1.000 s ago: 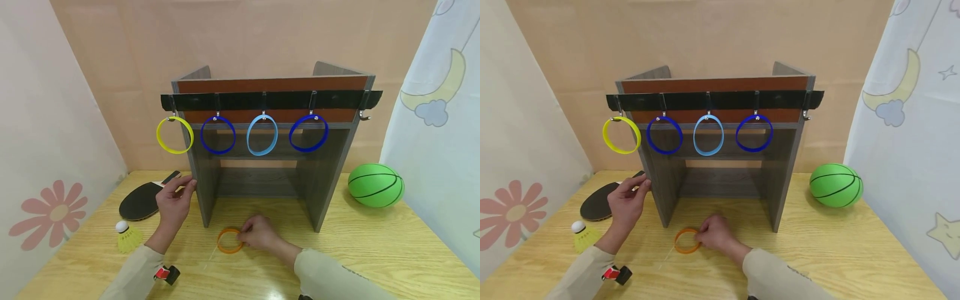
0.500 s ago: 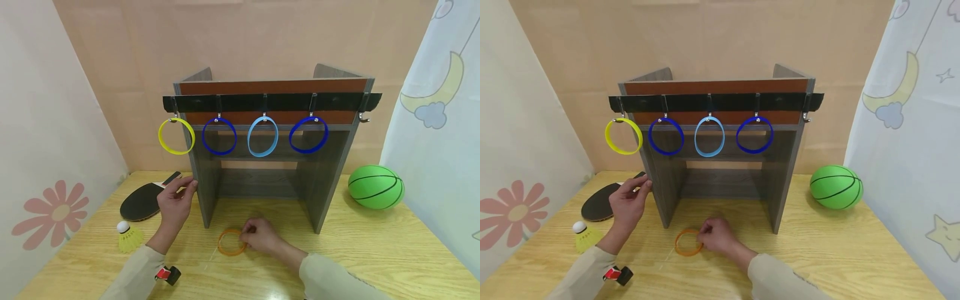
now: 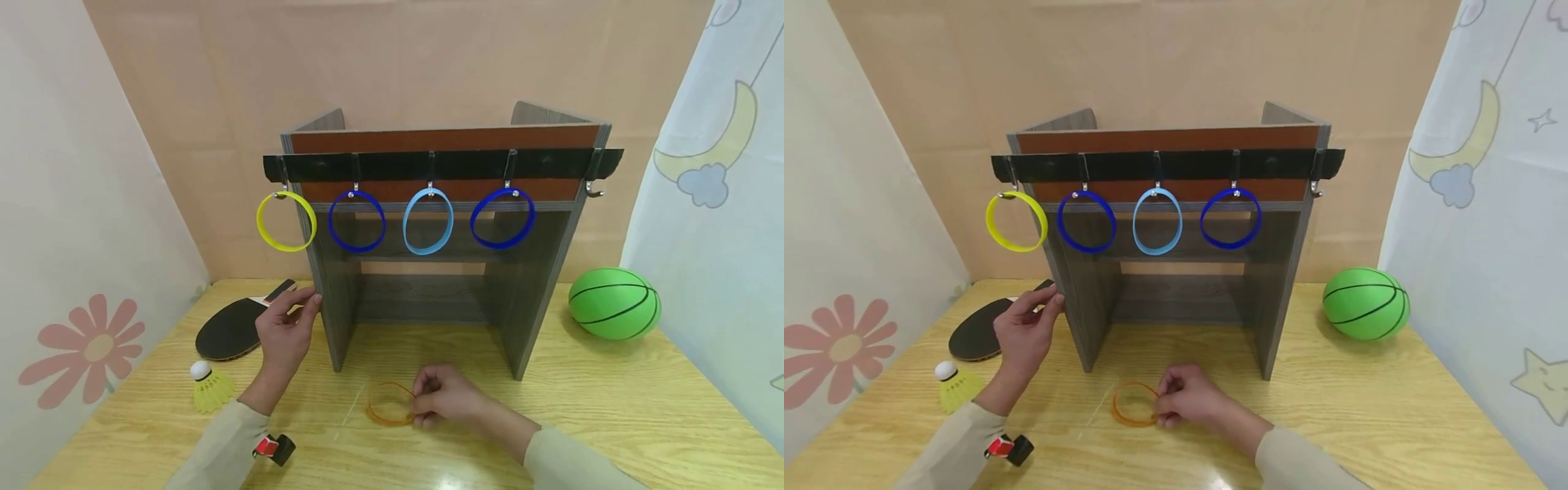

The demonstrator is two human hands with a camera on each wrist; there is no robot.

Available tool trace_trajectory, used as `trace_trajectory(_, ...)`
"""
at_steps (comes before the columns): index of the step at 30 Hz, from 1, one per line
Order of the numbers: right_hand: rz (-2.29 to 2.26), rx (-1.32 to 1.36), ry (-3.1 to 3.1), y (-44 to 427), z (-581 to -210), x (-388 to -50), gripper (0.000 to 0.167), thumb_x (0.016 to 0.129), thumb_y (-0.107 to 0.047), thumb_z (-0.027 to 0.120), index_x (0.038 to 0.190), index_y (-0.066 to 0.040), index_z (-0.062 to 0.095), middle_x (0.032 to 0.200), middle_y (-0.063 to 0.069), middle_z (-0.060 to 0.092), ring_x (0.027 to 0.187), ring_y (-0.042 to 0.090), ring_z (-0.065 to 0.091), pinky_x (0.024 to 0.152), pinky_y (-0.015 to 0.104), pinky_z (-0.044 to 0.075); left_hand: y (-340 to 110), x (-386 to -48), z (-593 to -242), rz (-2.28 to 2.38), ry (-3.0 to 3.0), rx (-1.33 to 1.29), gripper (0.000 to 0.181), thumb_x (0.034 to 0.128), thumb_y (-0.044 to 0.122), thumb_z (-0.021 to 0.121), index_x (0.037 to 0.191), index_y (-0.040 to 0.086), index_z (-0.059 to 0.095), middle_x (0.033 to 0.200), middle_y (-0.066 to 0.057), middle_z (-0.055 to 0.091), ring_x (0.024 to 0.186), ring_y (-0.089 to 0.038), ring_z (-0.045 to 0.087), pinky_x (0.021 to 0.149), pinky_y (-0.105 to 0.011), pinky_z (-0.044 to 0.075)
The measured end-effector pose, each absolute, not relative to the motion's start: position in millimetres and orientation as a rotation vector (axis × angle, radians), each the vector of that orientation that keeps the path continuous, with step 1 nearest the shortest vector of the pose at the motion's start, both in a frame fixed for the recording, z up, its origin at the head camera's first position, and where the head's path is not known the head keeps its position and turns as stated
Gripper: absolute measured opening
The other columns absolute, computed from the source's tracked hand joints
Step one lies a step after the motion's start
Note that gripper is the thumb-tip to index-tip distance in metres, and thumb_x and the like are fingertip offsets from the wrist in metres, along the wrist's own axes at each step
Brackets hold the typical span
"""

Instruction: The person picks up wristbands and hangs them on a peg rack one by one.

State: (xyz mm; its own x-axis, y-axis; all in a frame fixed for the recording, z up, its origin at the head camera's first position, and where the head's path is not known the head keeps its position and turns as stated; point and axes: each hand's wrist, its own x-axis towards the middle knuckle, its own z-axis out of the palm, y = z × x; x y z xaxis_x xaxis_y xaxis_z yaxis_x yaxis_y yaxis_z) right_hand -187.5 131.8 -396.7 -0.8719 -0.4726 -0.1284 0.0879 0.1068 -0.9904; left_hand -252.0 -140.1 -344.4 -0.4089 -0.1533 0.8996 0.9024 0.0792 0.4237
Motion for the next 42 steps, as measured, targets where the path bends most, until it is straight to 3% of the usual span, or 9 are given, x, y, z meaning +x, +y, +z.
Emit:
trace_trajectory(7, -1.874, -0.415, 1.897, 155.8, -382.7, -180.1, 0.014, 0.08, 0.004, 0.067, 0.082, 0.002, 0.054, 0.082, 0.017, 0.057, 0.073, 0.03, 0.067, 0.066, 0.036, 0.058, -136.7, -245.8, -336.9, -1.473, -1.465, -0.797, 0.018, 0.0747, -0.029, 0.06, 0.09, -0.02, 0.064, 0.08, -0.028, 0.062, 0.074, -0.01, 0.065, 0.069, -0.021, 0.055)
trace_trajectory(15, -1.997, -0.579, 1.806, 187.9, -361.5, -172.3, 0.01, 0.085, 0.003, 0.065, 0.083, -0.004, 0.058, 0.083, 0.015, 0.063, 0.078, 0.025, 0.067, 0.074, 0.039, 0.057, -139.7, -253.7, -347.0, -1.487, -1.463, -0.767, 0.016, 0.0756, -0.026, 0.062, 0.09, -0.019, 0.064, 0.08, -0.025, 0.064, 0.074, -0.008, 0.066, 0.069, -0.02, 0.055)
trace_trajectory(22, -2.185, -0.844, 1.6, 212.9, -345.3, -163.9, 0.024, 0.088, 0.015, 0.051, 0.088, -0.006, 0.061, 0.09, 0.007, 0.063, 0.083, 0.02, 0.067, 0.075, 0.03, 0.056, -140.8, -255.1, -349.2, -1.511, -1.458, -0.776, 0.014, 0.0777, -0.023, 0.063, 0.091, -0.019, 0.064, 0.079, -0.025, 0.064, 0.071, -0.009, 0.066, 0.07, -0.021, 0.055)
trace_trajectory(29, -2.361, -1.106, 1.288, 241.5, -321.2, -162.7, 0.041, 0.089, 0.024, 0.029, 0.098, 0.0, 0.061, 0.106, 0.014, 0.059, 0.092, 0.026, 0.065, 0.079, 0.028, 0.054, -134.9, -241.2, -334.0, -1.484, -1.467, -0.788, 0.014, 0.0769, -0.025, 0.061, 0.09, -0.021, 0.063, 0.078, -0.027, 0.063, 0.073, -0.009, 0.066, 0.069, -0.021, 0.055)
trace_trajectory(42, -2.601, -1.255, 0.861, 270.0, -268.4, -161.9, 0.036, 0.093, 0.021, 0.02, 0.094, 0.016, 0.056, 0.111, 0.028, 0.058, 0.095, 0.038, 0.063, 0.081, 0.034, 0.054, -131.1, -233.6, -326.7, -1.486, -1.462, -0.792, 0.014, 0.076, -0.027, 0.06, 0.089, -0.022, 0.062, 0.077, -0.027, 0.063, 0.072, -0.009, 0.066, 0.069, -0.021, 0.055)
